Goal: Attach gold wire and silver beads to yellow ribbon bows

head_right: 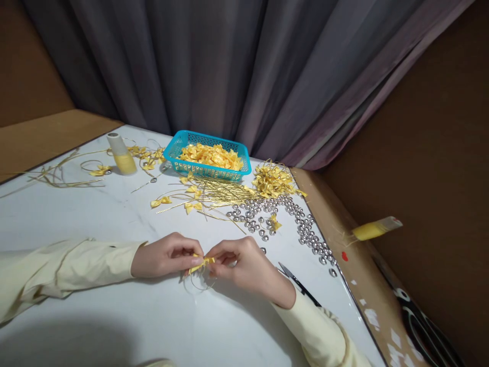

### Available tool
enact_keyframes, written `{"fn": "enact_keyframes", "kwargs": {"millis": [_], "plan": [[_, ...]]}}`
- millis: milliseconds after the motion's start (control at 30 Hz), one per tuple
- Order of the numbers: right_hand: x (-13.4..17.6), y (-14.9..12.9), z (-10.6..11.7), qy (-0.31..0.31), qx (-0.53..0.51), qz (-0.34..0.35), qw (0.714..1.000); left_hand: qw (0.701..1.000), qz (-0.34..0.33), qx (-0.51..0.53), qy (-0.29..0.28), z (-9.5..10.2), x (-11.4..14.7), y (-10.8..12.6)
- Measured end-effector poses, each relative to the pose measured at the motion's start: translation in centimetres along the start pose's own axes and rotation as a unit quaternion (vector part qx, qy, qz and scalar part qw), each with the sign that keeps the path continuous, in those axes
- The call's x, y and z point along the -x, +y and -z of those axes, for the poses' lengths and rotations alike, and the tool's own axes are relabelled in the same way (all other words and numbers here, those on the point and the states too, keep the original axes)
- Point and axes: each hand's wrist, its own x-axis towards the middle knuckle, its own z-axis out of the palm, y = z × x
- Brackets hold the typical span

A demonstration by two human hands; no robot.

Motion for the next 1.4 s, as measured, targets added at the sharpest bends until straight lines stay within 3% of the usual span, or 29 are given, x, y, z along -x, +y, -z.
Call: {"fn": "enact_keyframes", "kwargs": {"millis": [267,467,600,767,867,1033,1267,1400], "plan": [[-0.2,0.3,0.0,-0.002,0.002,0.000,1.000,0.998,-0.028,-0.061,0.013,-0.1,0.1,0.0],[-0.2,0.5,-0.1,0.109,0.057,0.089,0.988,0.989,-0.046,-0.121,0.064,-0.1,0.2,0.1],[0.0,0.7,-0.6,0.136,0.102,0.085,0.982,0.987,-0.049,-0.128,0.081,-0.2,0.3,0.3],[0.2,0.7,-0.9,0.227,0.126,0.141,0.955,0.989,-0.042,-0.117,0.082,-0.2,0.2,0.4],[0.4,0.5,-1.0,0.204,0.146,0.137,0.958,0.988,-0.036,-0.112,0.095,-0.1,0.2,0.4],[0.2,0.8,-1.8,0.159,0.165,0.070,0.971,0.982,-0.045,-0.134,0.122,-0.2,0.3,0.6],[-0.4,0.6,-2.5,0.130,-0.013,-0.027,0.991,0.965,-0.095,-0.201,0.139,-0.2,0.4,0.3],[-0.3,0.0,-2.1,0.088,-0.101,-0.039,0.990,0.951,-0.119,-0.230,0.166,-0.3,0.4,0.1]]}}
